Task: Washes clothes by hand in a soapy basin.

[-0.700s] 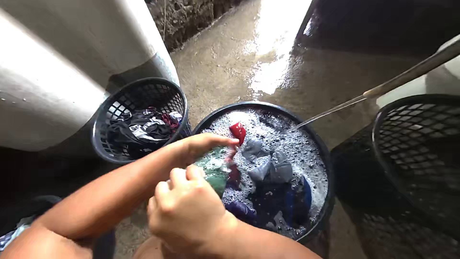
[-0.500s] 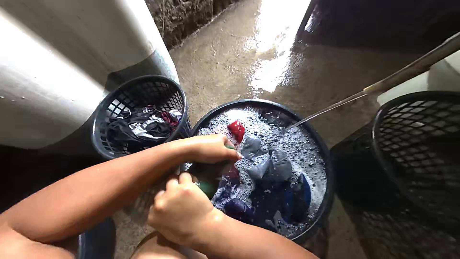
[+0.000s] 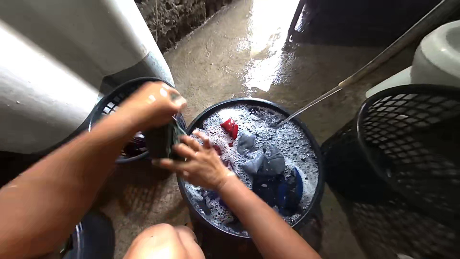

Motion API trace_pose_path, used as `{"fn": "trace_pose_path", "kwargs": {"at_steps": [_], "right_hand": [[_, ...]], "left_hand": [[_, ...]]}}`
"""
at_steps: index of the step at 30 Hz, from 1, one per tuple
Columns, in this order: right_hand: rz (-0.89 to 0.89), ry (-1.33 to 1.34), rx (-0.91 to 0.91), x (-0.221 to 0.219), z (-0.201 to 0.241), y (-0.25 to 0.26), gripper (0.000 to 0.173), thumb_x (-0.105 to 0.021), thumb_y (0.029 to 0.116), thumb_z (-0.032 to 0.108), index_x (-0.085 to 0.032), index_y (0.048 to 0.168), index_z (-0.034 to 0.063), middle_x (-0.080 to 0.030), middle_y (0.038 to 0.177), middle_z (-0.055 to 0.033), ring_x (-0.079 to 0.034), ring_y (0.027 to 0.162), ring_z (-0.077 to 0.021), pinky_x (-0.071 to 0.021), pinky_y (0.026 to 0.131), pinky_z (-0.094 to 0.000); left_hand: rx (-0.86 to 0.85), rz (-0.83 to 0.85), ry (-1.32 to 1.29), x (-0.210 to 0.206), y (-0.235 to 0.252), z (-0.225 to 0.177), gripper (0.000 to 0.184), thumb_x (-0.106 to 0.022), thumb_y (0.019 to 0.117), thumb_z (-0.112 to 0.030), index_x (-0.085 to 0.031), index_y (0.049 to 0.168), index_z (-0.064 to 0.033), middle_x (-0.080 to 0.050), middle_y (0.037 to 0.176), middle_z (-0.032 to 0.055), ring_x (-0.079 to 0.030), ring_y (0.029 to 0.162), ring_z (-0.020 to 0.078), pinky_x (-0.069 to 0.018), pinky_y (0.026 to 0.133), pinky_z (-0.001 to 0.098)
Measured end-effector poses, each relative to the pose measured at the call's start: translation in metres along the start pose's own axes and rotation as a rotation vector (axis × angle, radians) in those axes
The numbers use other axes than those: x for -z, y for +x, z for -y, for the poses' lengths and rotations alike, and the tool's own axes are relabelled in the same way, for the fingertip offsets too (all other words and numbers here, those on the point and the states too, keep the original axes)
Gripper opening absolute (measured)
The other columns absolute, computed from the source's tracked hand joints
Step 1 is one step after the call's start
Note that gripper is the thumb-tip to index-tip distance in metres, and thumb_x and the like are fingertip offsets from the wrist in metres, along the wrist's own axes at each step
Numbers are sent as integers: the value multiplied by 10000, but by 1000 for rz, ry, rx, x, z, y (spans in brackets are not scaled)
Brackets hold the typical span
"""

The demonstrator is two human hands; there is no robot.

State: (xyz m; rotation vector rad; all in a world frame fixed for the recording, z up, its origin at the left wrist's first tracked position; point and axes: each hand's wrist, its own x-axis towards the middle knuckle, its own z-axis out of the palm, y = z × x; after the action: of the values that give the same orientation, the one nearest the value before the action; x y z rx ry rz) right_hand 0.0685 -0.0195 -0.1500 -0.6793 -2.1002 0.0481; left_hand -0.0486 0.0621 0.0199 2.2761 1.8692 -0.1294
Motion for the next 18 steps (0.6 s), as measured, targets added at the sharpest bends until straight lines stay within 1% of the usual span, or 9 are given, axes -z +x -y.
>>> {"fn": "trace_pose_path", "kwargs": {"at_steps": [2,3,5,6,8,10,13,17,18], "right_hand": [[240,18,-299,13,-37,-10,589,-784,874,201,-631,1406,401,-586,1493,31,-357,1514,-315,-200,1215,-668],[298,5,-492,18,-56,-21,584,-792,861,187,-643,1398,362,-574,1501,-24,-339,1512,-368,-214,1192,-700],[441,7,-919,25,-91,-44,527,-767,897,215,-644,1408,242,-461,1579,-146,-249,1515,-486,-222,1131,-774],[525,24,-1097,28,-106,-55,568,-750,917,265,-591,1462,244,-352,1645,-164,-176,1529,-516,-212,1101,-807],[650,88,-1296,25,-127,-79,731,-764,919,381,-442,1571,302,-116,1726,-153,-76,1542,-540,-209,1086,-828],[705,115,-1347,15,-132,-103,867,-791,884,412,-338,1618,334,-9,1737,-145,-172,1528,-528,-263,1133,-751],[736,105,-1416,3,-126,-123,902,-768,876,326,-293,1640,273,-38,1728,-185,-324,1479,-495,-351,1133,-663],[889,107,-1566,6,-107,-140,540,-568,1035,250,-478,1490,-26,-452,1533,-298,-478,1402,-443,-397,1137,-607],[938,120,-1583,7,-103,-145,500,-506,1071,242,-494,1459,-72,-481,1512,-300,-458,1424,-434,-363,1168,-591]], "left_hand": [[65,-146,77,30,3,37,422,-505,1081,-340,-656,971,38,-641,933,314,-631,931,515,-441,768,721],[93,-151,125,38,5,51,465,-545,1062,-420,-647,1096,32,-625,1087,347,-600,1064,559,-423,841,763],[105,-106,145,38,13,64,656,-636,973,-548,-546,1409,-67,-414,1503,314,-369,1374,585,-286,998,827],[66,-82,133,31,18,61,709,-649,960,-561,-505,1477,-98,-347,1580,281,-288,1444,566,-240,1041,830],[-70,-20,86,2,33,44,660,-646,977,-528,-537,1456,-87,-394,1568,251,-338,1443,527,-294,1067,788],[-210,83,31,-45,50,21,582,-662,980,-489,-609,1378,-68,-488,1508,217,-455,1388,467,-381,1068,719],[-275,293,64,-130,67,-12,549,-667,980,-476,-636,1368,-89,-529,1493,171,-524,1346,410,-428,1055,677],[-240,586,91,-229,74,-24,537,-641,991,-470,-641,1328,-53,-587,1396,223,-590,1251,437,-462,985,702],[-226,644,90,-243,74,-23,577,-649,989,-459,-593,1390,-48,-545,1439,239,-557,1293,452,-448,1000,711]]}}
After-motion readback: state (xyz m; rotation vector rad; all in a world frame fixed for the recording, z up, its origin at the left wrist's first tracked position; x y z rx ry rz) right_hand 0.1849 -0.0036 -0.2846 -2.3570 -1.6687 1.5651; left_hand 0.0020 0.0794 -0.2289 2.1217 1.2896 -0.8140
